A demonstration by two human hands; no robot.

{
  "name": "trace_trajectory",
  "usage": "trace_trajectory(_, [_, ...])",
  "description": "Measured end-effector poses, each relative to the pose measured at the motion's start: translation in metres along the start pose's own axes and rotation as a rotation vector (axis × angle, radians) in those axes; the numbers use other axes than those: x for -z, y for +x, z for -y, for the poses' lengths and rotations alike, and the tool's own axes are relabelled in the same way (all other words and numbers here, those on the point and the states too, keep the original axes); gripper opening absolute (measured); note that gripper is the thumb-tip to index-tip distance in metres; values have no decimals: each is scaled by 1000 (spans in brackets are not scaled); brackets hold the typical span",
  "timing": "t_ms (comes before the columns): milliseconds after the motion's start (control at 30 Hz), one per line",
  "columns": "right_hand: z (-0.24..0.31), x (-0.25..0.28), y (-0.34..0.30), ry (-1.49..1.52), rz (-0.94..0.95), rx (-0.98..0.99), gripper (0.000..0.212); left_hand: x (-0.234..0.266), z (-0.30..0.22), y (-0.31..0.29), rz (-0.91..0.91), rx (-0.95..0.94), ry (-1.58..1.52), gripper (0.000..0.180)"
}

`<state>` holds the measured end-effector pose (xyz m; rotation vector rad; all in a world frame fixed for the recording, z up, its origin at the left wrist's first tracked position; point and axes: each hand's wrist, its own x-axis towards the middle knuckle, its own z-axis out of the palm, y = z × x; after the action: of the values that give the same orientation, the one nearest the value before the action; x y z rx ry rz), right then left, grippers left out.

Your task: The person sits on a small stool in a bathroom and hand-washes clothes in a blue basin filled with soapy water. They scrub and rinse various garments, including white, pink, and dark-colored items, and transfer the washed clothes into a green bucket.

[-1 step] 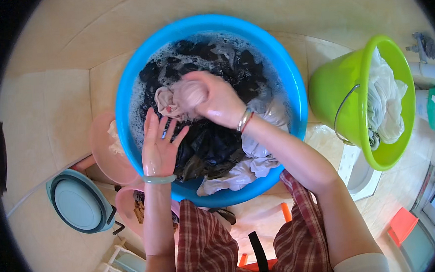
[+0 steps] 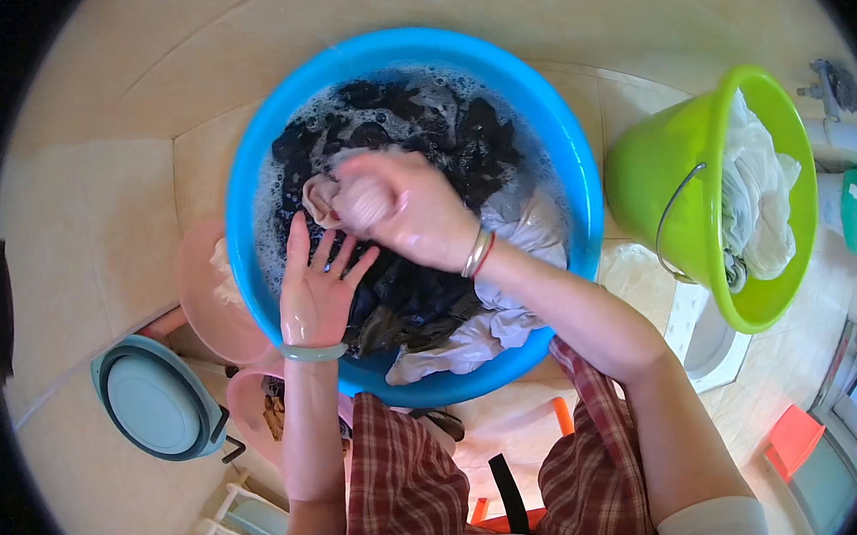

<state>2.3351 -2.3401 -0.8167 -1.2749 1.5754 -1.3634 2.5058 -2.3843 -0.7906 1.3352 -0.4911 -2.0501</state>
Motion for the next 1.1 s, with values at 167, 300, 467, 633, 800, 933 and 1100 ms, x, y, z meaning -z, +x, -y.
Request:
trace_trajectory(167, [88, -10, -17, 199, 252, 425, 33, -16, -18, -5, 604, 137, -372, 43])
trace_trajectory(300, [85, 19, -24, 469, 167, 189, 42, -22, -24, -15, 521, -354, 611, 30])
trace_trajectory(467, [19, 14, -1, 710, -71, -161, 68, -33, -5, -28, 378, 53, -142, 42])
trace_trajectory(633, [17, 7, -15, 1218, 65, -359, 50, -12, 27, -13, 349, 128, -82, 48])
trace_trajectory(800, [34, 4, -19, 872, -168, -200, 29, -13, 28, -18, 714, 314, -557, 66])
trace_trajectory(933, [42, -6, -26, 944, -267, -263, 21, -28, 13, -27, 507, 308, -422, 82])
trace_trajectory(1100, [44, -22, -20, 1319, -430, -487, 23, -50, 17, -29, 50, -480, 73, 24])
